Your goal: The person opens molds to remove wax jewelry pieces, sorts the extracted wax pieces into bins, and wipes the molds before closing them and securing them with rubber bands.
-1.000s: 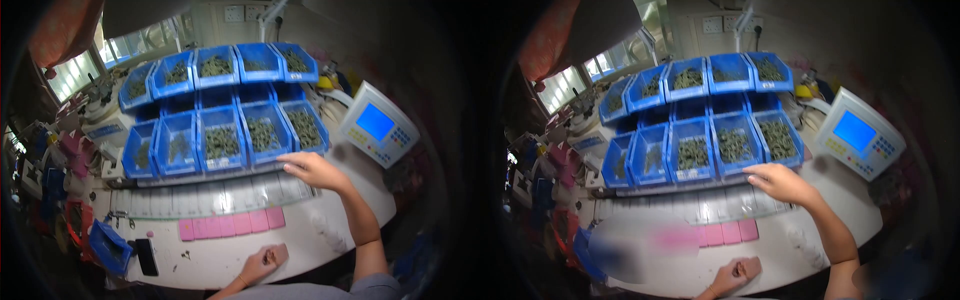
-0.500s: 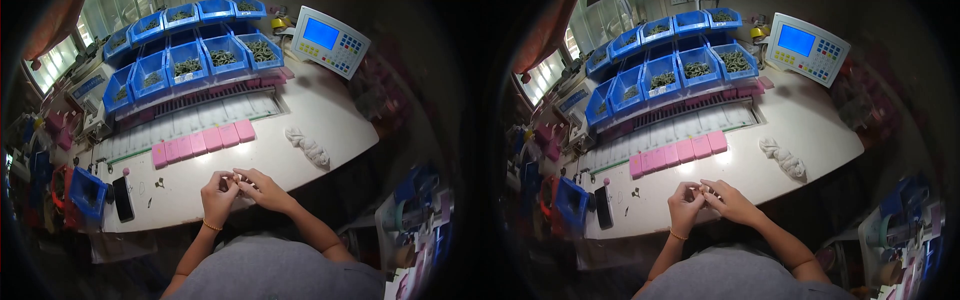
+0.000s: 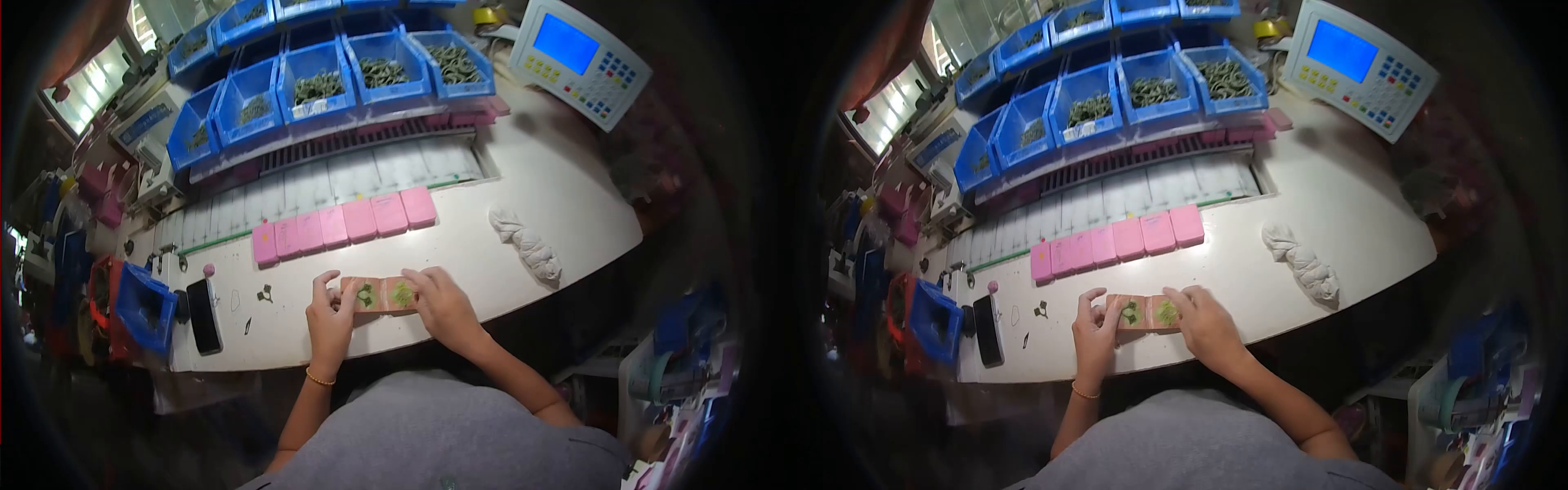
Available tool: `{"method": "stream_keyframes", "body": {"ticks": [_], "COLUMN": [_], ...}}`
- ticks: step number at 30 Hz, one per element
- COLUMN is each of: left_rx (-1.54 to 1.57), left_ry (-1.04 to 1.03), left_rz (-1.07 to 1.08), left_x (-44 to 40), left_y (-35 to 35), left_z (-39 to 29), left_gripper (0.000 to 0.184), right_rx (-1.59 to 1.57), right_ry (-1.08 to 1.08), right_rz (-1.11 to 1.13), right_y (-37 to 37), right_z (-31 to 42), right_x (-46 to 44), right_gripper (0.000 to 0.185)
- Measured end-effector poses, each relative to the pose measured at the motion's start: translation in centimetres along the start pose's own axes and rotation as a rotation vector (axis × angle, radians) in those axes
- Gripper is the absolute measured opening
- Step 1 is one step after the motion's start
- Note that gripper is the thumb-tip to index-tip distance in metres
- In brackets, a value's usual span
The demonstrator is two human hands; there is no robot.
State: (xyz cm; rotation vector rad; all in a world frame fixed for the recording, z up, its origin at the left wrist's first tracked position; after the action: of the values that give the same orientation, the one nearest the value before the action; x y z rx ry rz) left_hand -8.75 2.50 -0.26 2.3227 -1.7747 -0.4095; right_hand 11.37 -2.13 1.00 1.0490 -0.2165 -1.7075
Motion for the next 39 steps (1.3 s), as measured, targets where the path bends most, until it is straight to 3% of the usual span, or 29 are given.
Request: {"method": "stream_keyframes", "body": {"ticks": [3,5,8,9,10,11,14,17,20,27,29,31,33,36,39], "left_rx": [-0.170,0.052,0.279,0.386,0.346,0.356,0.171,-0.036,-0.150,-0.342,-0.245,-0.159,0.130,0.200,0.166], "left_ry": [0.013,0.167,0.192,0.201,0.148,0.144,-0.224,-0.363,-0.458,-0.583,-0.498,-0.407,-0.195,-0.212,-0.194], "left_rz": [0.000,0.035,0.057,0.075,0.090,0.102,0.155,0.171,0.174,0.101,0.132,0.165,0.160,0.125,0.142], "left_x": [0.5,1.2,1.7,1.7,1.7,1.8,2.2,2.7,3.0,3.2,2.9,2.2,1.8,1.7,2.0], "left_y": [0.3,-0.2,-1.7,-2.1,-2.4,-3.0,-4.9,-5.9,-6.5,-6.9,-6.6,-6.3,-6.1,-6.1,-6.0], "left_z": [0.5,0.2,0.4,0.2,0.0,0.5,0.0,-1.9,-2.3,-2.6,-2.5,-2.1,-0.9,-0.3,-1.0], "left_gripper": [0.028,0.037,0.039,0.039,0.039,0.039,0.034,0.028,0.027,0.031,0.033,0.034,0.039,0.042,0.042], "right_rx": [0.034,-0.007,-0.163,-0.270,-0.375,-0.363,-0.340,-0.406,-0.362,-0.219,-0.294,-0.273,-0.266,-0.341,-0.287], "right_ry": [0.088,0.051,-0.074,-0.234,-0.390,-0.391,-0.372,-0.375,-0.256,-0.167,-0.324,-0.308,-0.307,-0.391,-0.332], "right_rz": [0.111,0.102,0.086,0.149,0.208,0.198,0.245,0.105,-0.137,-0.264,-0.216,-0.219,-0.209,-0.175,-0.060], "right_y": [-1.9,-2.2,-1.5,-0.8,-0.3,0.0,0.3,-0.3,-0.2,-1.1,-1.1,-1.1,-1.3,-1.5,-0.6], "right_z": [0.5,0.2,-0.6,-0.3,-0.3,-0.2,0.0,-0.9,-1.1,-1.3,-1.7,-2.0,-2.1,-2.3,-1.4], "right_x": [0.0,-0.4,-0.9,-1.3,-1.4,-1.5,-1.3,0.5,1.7,2.3,2.3,2.1,2.5,2.1,1.0], "right_gripper": [0.038,0.035,0.028,0.028,0.029,0.029,0.031,0.027,0.015,0.015,0.017,0.017,0.018,0.022,0.026]}}
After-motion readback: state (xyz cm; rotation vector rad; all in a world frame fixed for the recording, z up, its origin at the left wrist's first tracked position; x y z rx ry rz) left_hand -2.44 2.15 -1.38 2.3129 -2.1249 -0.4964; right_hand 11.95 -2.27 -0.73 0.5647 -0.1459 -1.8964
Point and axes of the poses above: each hand's wrist, its own x-axis away from the middle knuckle, its own y-axis out of the back of the hand, z = x × y, the point moved 3 cm from there along -x, towards the middle knuckle, and after that the axes turned 14 degrees about -z, right-handed, at the moved point
